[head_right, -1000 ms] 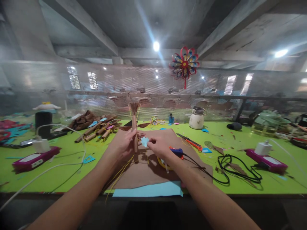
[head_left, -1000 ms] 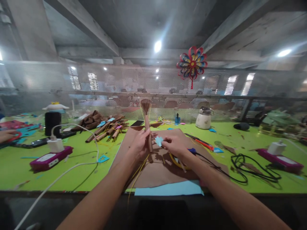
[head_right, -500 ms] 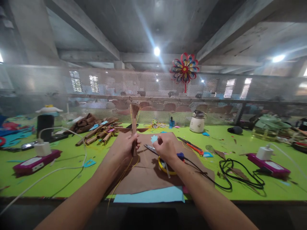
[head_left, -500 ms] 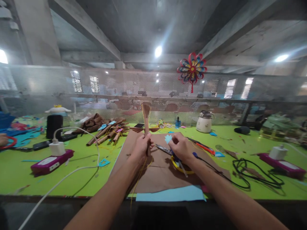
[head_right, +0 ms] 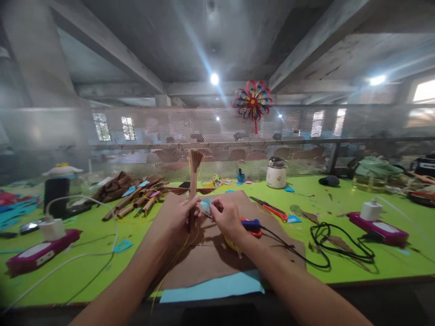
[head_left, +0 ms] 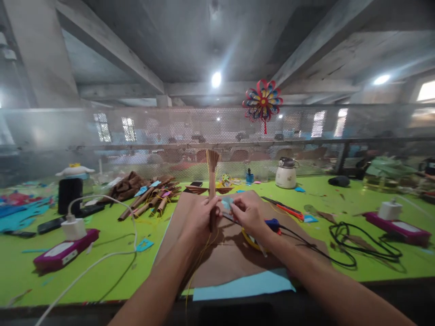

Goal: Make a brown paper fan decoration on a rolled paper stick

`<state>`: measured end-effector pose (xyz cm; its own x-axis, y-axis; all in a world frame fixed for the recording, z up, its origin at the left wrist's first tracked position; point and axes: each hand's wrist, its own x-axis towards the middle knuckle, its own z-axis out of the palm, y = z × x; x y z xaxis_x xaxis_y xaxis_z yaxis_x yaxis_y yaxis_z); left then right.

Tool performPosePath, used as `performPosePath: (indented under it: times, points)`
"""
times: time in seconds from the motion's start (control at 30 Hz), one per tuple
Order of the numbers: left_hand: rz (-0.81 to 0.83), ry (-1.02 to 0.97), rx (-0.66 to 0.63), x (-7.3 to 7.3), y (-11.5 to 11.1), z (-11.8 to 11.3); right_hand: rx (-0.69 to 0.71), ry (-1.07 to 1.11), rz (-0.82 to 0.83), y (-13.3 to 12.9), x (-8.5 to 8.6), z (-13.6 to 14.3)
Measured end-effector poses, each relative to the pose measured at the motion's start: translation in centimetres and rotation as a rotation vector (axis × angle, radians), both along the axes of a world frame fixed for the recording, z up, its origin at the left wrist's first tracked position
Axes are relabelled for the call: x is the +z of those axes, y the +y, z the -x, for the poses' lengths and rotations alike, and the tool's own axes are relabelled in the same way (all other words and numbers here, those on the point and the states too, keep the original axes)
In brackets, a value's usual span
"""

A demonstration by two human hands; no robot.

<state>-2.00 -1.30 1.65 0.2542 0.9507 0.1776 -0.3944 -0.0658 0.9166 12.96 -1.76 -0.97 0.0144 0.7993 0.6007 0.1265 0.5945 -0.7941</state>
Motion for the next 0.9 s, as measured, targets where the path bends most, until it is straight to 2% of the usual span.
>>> performPosePath:
  times: [0.17, 0.3, 0.43, 0.7, 0.9]
  points:
    - [-0.016, 0.053, 0.027, 0.6, -1.0, -0.5, -0.069, -0.05, -0.073, -0.3, 0.0, 0.3]
    - [-0.062, 0.088, 0.006, 0.6, -1.3, -0.6, -0.081, -0.059, -0.079, -0.2, 0.0, 0.1]
    - [-0.053, 0.068, -0.006, 0.4, -1.2, -0.5, 0.019, -0.003, 0.0, -0.2, 0.0, 0.4]
    - [-0.046, 0.007, -0.126, 0.1, -0.7, -0.4, 0.228, 0.204, 0.228, -1.0, 1.1, 0.9]
    - [-0.038, 0.004, -0.136, 0.0, -0.7, -0.6, 0.249, 0.214, 0.295, -1.5, 1.7, 0.5]
